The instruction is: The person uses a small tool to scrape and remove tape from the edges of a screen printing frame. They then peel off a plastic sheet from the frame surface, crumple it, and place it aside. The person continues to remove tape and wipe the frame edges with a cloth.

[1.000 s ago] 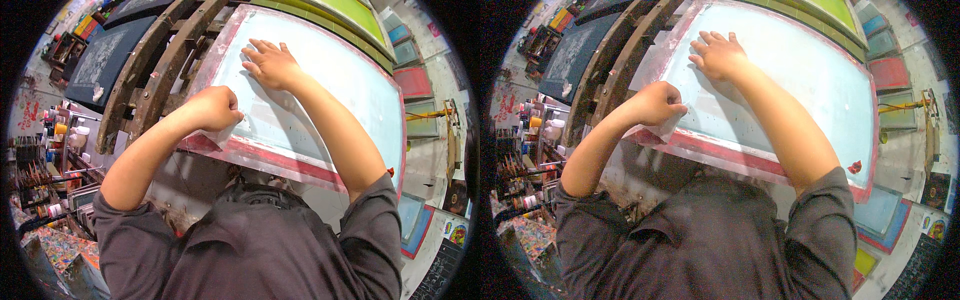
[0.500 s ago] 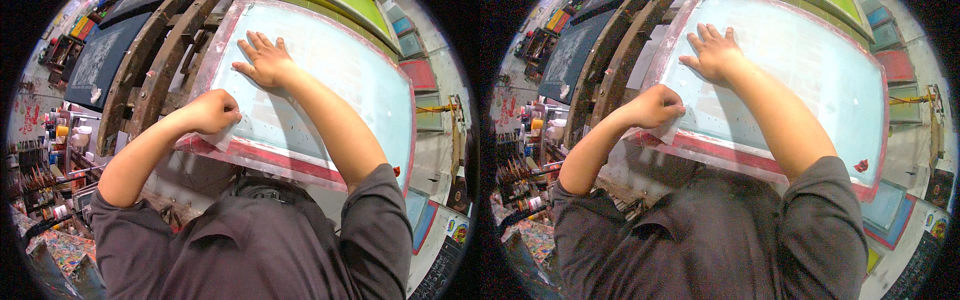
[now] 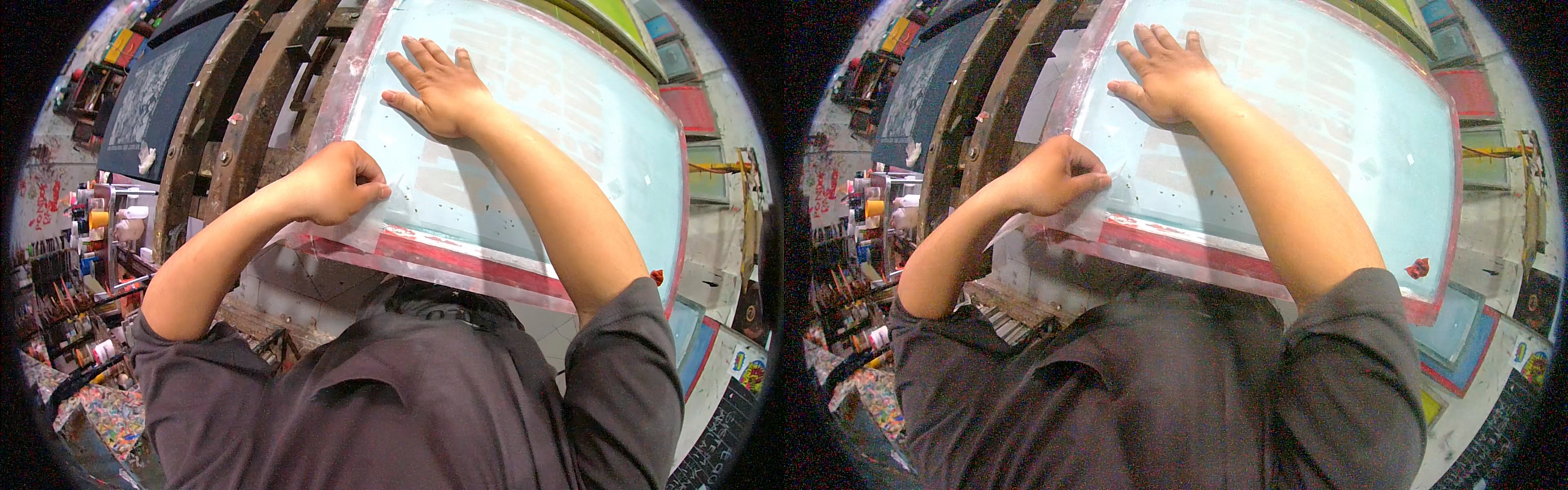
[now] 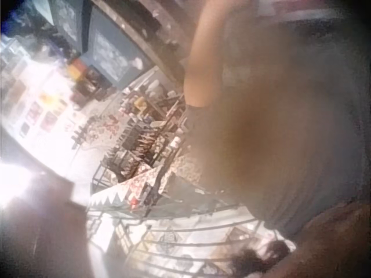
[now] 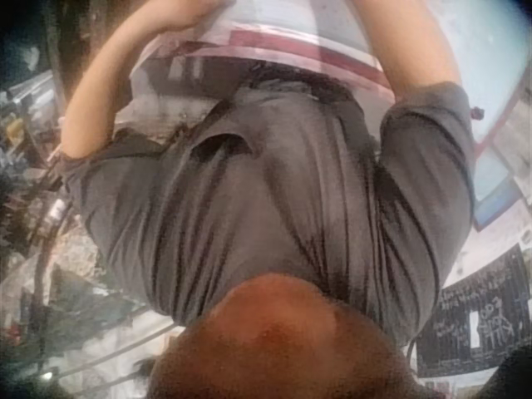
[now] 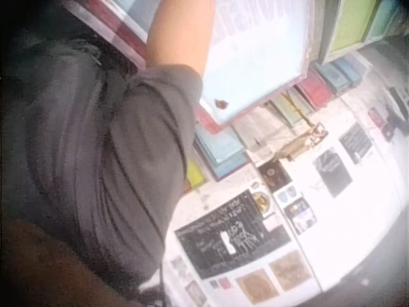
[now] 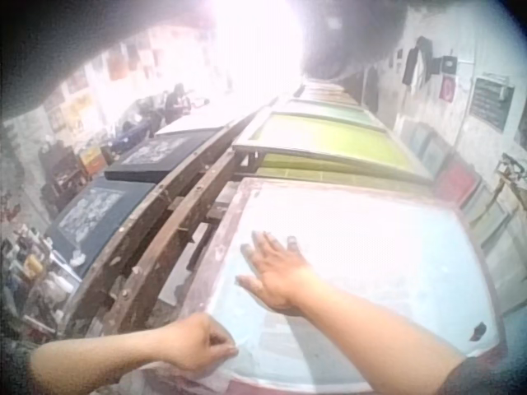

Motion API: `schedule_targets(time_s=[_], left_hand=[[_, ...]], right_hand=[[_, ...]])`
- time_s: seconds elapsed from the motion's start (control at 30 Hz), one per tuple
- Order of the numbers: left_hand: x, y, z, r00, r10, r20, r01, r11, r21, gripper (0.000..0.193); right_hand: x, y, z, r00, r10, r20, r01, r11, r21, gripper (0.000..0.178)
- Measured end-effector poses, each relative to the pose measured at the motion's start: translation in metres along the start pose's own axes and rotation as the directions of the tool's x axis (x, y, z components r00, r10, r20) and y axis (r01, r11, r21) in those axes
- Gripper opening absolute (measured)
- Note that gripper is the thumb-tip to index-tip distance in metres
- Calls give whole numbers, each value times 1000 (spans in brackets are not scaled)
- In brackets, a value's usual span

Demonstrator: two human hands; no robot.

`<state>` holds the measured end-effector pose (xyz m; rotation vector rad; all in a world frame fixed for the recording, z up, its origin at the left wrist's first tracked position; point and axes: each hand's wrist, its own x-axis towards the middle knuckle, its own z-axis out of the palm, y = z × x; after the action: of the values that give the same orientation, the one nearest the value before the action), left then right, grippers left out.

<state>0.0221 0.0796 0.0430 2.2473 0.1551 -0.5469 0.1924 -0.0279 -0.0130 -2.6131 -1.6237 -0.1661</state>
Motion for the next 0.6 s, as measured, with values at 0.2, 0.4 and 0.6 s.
schedule_targets(time_s=[0.2,0.4,0.6], left_hand=[[-6,-8,-2,1000,-25,-13,25,998,-58,19],[-9,-11,-1,998,5,-56,-7,1000,-30,19],[-14,-8,-2,997,-11,-76,11,1000,-2,18]], right_hand=[[0,-1,5,998,-16,-59,18,999,27,66],[0,-1,8,995,-16,-97,16,1000,4,65],[0,-2,7,995,-15,-94,15,1000,-8,64]])
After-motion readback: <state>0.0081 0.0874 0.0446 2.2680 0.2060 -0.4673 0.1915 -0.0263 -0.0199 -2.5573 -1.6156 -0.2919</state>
